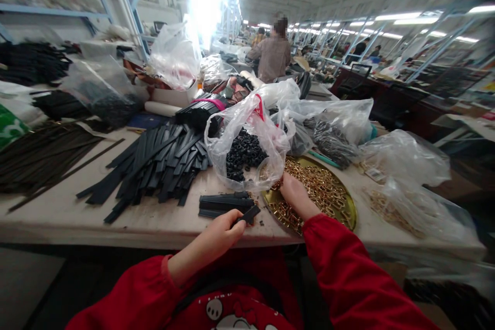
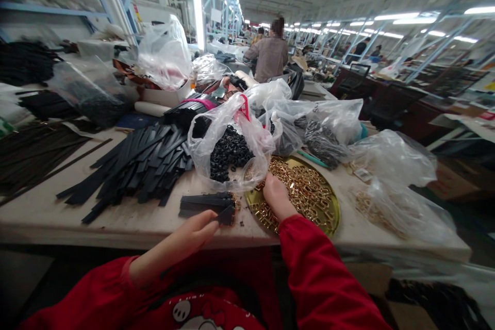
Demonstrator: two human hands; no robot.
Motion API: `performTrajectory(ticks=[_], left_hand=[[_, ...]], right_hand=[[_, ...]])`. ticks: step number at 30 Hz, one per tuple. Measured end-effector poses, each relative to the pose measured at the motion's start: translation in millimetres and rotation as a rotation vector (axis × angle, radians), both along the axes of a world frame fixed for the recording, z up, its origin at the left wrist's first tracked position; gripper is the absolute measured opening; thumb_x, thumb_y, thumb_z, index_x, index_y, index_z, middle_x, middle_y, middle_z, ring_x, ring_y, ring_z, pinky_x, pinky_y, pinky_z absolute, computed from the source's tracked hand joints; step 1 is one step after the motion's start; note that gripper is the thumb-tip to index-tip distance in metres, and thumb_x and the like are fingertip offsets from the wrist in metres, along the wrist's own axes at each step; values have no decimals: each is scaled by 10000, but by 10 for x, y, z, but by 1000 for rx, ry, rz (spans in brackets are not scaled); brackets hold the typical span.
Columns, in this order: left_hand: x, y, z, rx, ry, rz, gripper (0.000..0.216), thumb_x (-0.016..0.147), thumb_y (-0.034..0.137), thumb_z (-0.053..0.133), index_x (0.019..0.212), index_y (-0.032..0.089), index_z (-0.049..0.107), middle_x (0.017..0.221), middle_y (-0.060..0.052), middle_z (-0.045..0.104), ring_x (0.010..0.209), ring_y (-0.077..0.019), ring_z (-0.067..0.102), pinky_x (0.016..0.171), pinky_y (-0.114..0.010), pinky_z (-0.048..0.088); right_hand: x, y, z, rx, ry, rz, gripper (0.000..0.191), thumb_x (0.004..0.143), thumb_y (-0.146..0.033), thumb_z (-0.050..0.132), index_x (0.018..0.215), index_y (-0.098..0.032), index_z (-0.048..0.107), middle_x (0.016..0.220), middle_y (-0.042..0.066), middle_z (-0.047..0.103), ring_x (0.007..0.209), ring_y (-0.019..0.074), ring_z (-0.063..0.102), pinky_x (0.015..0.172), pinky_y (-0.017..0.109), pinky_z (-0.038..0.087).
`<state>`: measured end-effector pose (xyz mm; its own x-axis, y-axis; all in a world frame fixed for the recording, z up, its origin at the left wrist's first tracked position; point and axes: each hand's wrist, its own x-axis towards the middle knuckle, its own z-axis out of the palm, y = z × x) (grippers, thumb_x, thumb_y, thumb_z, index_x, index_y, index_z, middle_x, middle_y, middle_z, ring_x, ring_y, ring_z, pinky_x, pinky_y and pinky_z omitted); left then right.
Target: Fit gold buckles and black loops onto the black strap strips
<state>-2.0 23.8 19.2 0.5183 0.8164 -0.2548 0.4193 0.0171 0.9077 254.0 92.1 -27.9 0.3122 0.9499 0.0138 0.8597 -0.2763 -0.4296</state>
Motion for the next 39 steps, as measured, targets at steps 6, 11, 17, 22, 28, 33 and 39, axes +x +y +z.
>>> performTrajectory(ticks=[6, 11, 17, 22, 28, 33, 39], left_hand=[[6, 12, -24, 36, -88, 99, 186, 804, 310, 391, 758, 164, 496, 539, 64, 407, 497, -91, 367, 472, -199, 281], [92, 48, -84, 28, -223, 187, 248, 821, 384, 414, 781, 155, 500, 541, 63, 414, 472, -75, 367, 467, -193, 293], [-18, 64, -88, -109, -291, 251, 283, 789, 430, 458, 815, 151, 495, 485, 86, 387, 396, -55, 323, 391, -177, 242], [-3, 96, -81, -293, -332, 308, 297, 702, 426, 572, 762, 156, 464, 447, 104, 360, 362, -39, 290, 365, -170, 209], [45, 70, -66, -394, -413, 266, 306, 707, 439, 551, 650, 166, 426, 459, 91, 353, 381, -40, 287, 374, -174, 216], [13, 85, -23, -194, -196, 275, 192, 713, 341, 523, 703, 155, 474, 476, 87, 363, 410, -47, 288, 388, -174, 217], [-61, 135, -7, -151, -193, 132, 214, 760, 371, 481, 758, 157, 486, 499, 86, 361, 415, -54, 287, 387, -174, 227]], right_hand=[[-190, -384, 225, 103, 461, 49, 274, 780, -241, 520, 1037, -149, 548, 872, 64, 642, 741, 163, 604, 700, 305, 471], [-804, -746, 408, 23, 1644, -22, 351, 601, -235, 736, 937, -215, 638, 729, -21, 649, 573, 70, 564, 549, 181, 465], [-1160, -789, 345, -41, 1852, -69, 321, 586, -173, 748, 891, -209, 657, 775, -13, 673, 545, 49, 563, 532, 161, 476], [-1191, -824, 257, 58, 1690, -53, 250, 614, -235, 745, 835, -203, 630, 767, -24, 644, 587, 65, 571, 587, 189, 478], [-1201, -879, 233, 184, 1451, 34, 178, 650, -292, 717, 745, -199, 599, 695, -33, 609, 620, 92, 538, 621, 223, 446], [-1175, -846, 251, 178, 1364, 69, 214, 610, -306, 739, 708, -202, 579, 695, -29, 603, 635, 106, 538, 624, 237, 436], [-1083, -828, 278, 41, 1344, 237, 243, 630, -280, 726, 828, -208, 605, 597, -53, 574, 559, 87, 519, 542, 208, 411]])
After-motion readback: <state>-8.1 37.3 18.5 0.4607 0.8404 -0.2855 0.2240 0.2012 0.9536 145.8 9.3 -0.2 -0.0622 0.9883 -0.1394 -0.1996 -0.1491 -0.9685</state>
